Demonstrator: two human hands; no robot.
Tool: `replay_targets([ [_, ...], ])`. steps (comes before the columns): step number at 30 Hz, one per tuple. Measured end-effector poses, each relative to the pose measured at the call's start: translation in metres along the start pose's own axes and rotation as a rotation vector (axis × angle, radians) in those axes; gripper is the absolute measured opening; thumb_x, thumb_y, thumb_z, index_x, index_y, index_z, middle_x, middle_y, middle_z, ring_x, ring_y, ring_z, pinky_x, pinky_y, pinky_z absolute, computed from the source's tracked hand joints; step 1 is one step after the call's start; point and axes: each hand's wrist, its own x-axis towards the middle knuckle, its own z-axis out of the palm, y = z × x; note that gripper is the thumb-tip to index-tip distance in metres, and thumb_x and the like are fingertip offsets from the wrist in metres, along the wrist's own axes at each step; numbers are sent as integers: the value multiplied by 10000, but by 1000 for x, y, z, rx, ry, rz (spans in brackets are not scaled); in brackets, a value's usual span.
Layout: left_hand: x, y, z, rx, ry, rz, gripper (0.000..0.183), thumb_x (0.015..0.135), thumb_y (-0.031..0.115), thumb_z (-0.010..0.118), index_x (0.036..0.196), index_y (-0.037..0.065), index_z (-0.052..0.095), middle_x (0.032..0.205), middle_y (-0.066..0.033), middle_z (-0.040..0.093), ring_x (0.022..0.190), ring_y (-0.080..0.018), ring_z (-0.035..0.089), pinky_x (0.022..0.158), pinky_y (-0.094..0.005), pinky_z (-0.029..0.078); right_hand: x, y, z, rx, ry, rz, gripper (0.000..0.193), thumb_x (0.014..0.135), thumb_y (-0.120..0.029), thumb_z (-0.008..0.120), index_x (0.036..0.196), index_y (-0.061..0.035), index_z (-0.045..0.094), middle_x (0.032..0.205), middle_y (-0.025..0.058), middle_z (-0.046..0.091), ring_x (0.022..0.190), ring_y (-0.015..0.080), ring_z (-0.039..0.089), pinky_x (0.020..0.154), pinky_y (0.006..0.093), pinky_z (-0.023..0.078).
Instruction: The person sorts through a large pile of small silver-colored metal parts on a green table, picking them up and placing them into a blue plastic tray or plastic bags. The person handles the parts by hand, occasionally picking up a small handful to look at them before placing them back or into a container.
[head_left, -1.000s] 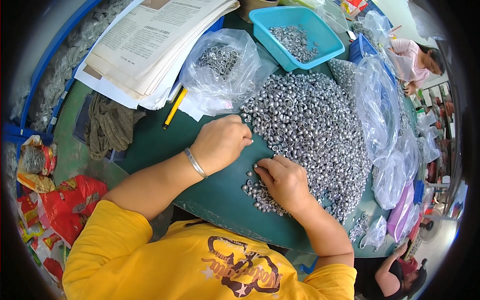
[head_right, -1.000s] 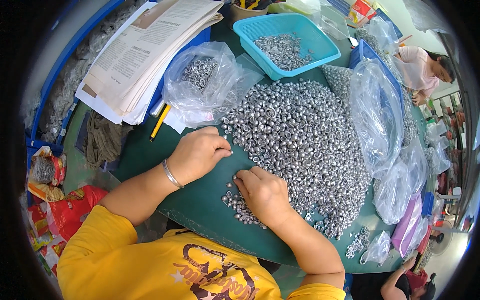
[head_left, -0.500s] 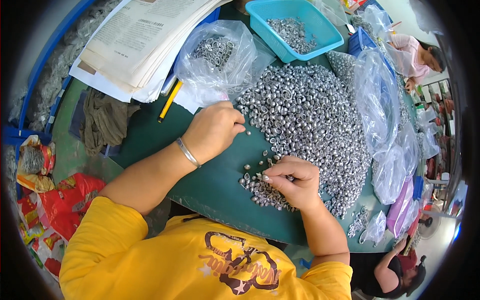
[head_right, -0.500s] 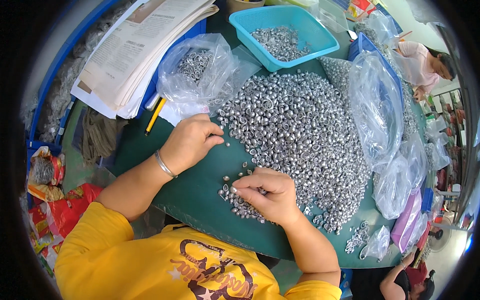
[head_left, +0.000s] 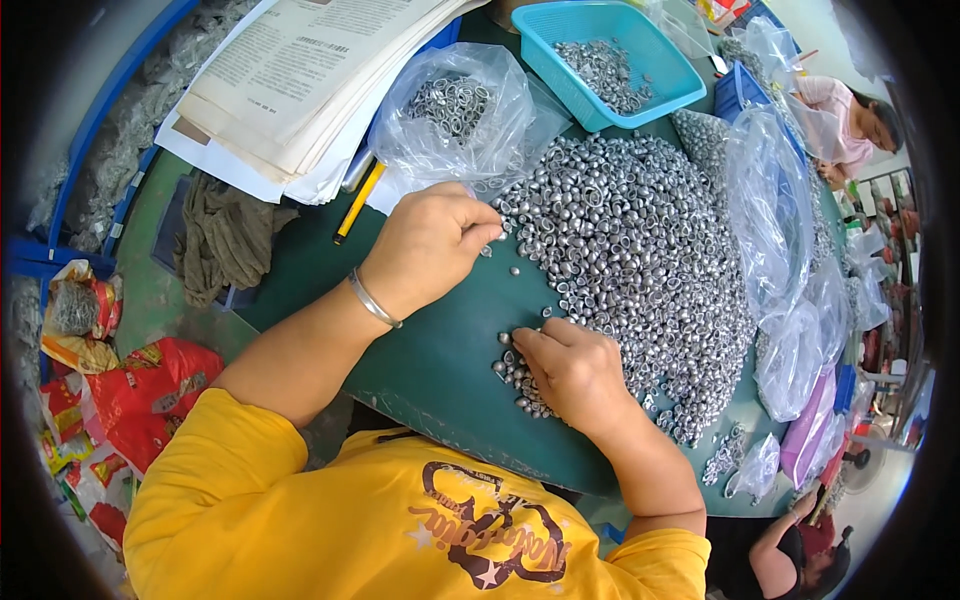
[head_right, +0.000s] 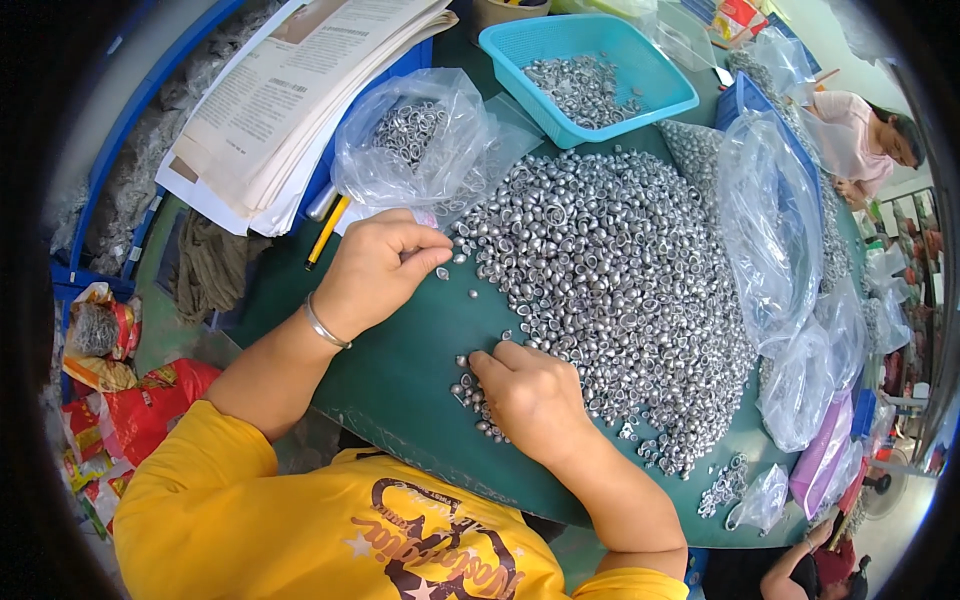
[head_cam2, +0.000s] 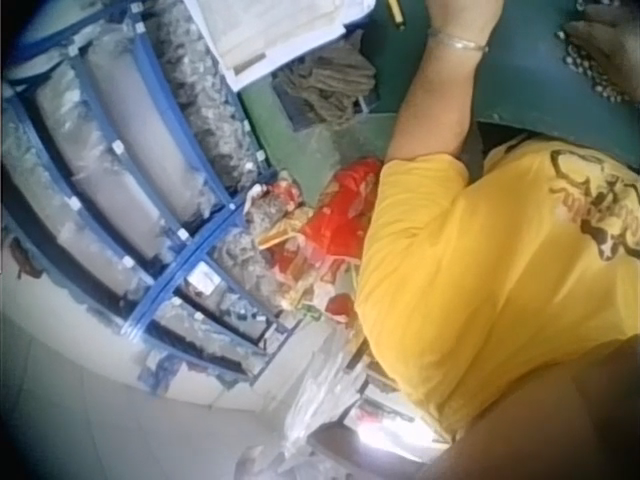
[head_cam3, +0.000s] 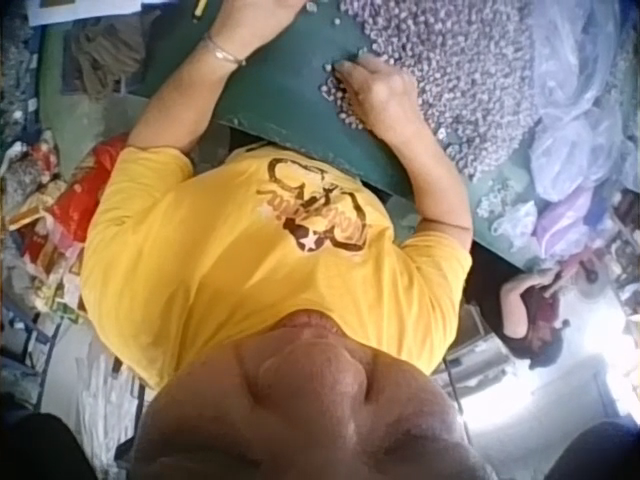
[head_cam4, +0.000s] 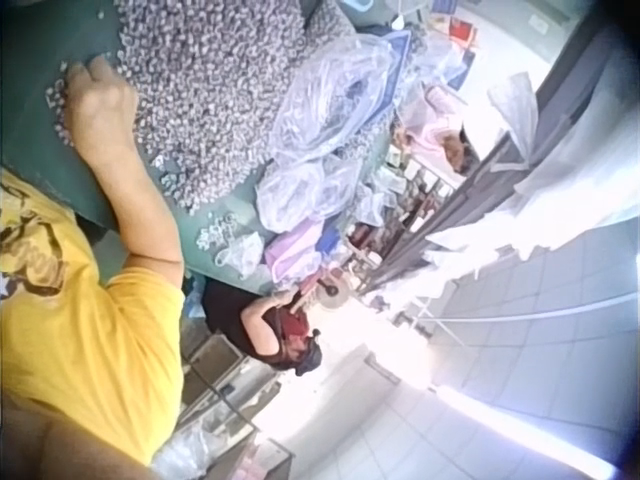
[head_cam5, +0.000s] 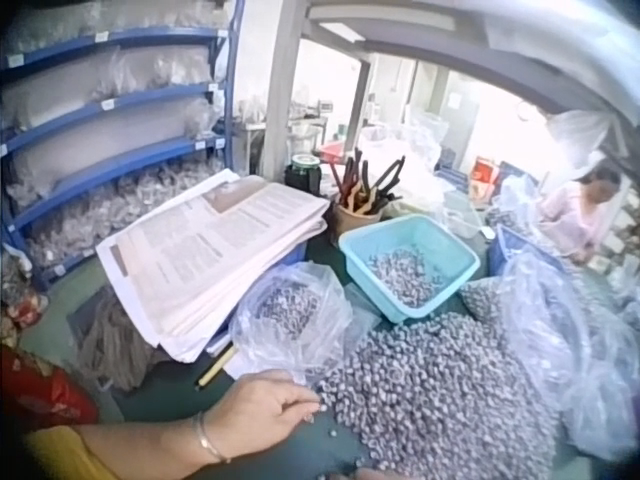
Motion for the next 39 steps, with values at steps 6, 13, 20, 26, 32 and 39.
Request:
replay_targets([
  [6,-11,-8,5,240,-135,108,112,674,80,698,757,19,655,663,-97,543,618,-243,553,570,-309,434,0,-3,5,10,42,1,126,725,-83,642,849,-63,633,606,51,490,492,218,530,431,320,437],
  [13,-4,0,6,-143,-286,-109,94,670,77,716,720,25,657,669,-63,578,596,-157,546,561,-270,431,3,-2,6,52,73,-1,135,738,-99,632,870,-74,632,617,51,493,524,207,552,442,314,450],
  [20,3,12,0,-657,-331,-488,108,742,70,688,823,22,636,709,32,578,617,-25,486,554,-153,380,13,-4,13,32,31,-71,202,719,-119,643,911,-61,617,639,50,500,539,208,554,449,319,446],
  [26,1,9,-2,-902,-394,-495,63,781,36,638,816,14,590,747,12,525,623,-32,418,544,-167,333,16,-4,6,185,114,-12,126,734,-104,650,855,-72,637,630,59,517,533,219,555,457,318,446],
  [32,-5,4,3,-1019,-417,-228,58,788,29,627,804,17,572,763,-3,467,603,-52,382,528,-177,308,14,-1,-12,561,313,229,137,717,-28,684,851,-54,671,590,44,534,506,125,488,465,235,383],
  [39,-12,3,9,-1293,-544,-331,72,812,57,608,856,34,556,806,-26,459,612,-71,389,516,-177,309,15,2,-5,724,449,127,122,765,-33,652,886,-24,647,575,14,502,495,94,437,443,225,339],
])
